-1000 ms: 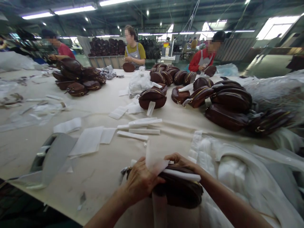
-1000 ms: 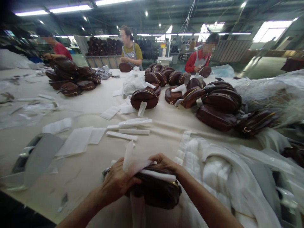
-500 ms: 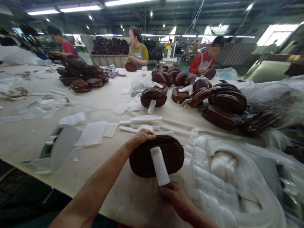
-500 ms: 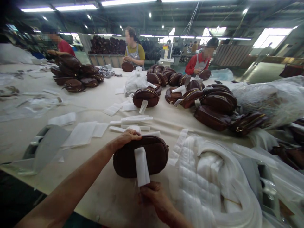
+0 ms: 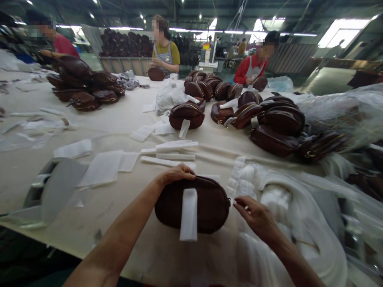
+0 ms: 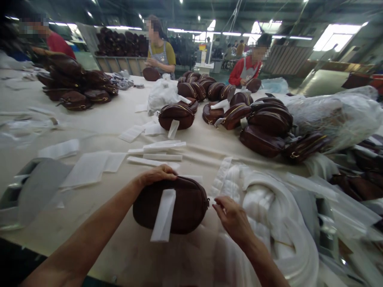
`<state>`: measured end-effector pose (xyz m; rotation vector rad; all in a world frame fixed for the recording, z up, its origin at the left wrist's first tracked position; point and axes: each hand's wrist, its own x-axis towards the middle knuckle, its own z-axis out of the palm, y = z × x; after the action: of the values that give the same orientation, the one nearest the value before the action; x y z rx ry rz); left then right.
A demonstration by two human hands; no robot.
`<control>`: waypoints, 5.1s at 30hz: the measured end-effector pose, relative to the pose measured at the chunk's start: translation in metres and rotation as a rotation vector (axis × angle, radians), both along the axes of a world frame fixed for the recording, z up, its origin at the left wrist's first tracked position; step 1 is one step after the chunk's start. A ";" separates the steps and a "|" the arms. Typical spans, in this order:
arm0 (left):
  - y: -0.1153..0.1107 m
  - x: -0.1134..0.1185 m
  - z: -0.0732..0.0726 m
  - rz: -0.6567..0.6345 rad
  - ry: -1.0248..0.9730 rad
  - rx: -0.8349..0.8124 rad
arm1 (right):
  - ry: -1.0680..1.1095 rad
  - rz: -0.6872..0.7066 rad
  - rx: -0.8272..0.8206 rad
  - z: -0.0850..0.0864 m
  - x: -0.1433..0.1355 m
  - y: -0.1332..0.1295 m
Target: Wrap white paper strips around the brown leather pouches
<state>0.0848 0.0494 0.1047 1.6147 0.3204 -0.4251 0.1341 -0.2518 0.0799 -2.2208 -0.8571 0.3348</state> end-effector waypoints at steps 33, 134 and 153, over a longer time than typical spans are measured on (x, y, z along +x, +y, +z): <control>-0.012 0.019 -0.007 -0.136 -0.009 0.069 | 0.694 0.458 0.037 0.008 0.081 0.111; -0.058 -0.100 -0.043 -0.391 -1.139 1.275 | -0.341 0.507 0.288 -0.051 -0.127 0.014; -0.088 -0.074 -0.063 -0.320 -1.237 1.324 | -0.375 0.548 0.087 -0.029 -0.123 -0.007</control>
<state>0.0107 -0.0389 0.0420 2.8479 -0.7917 0.7888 0.0114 -0.2587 0.0507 -1.9633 -1.6555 0.1258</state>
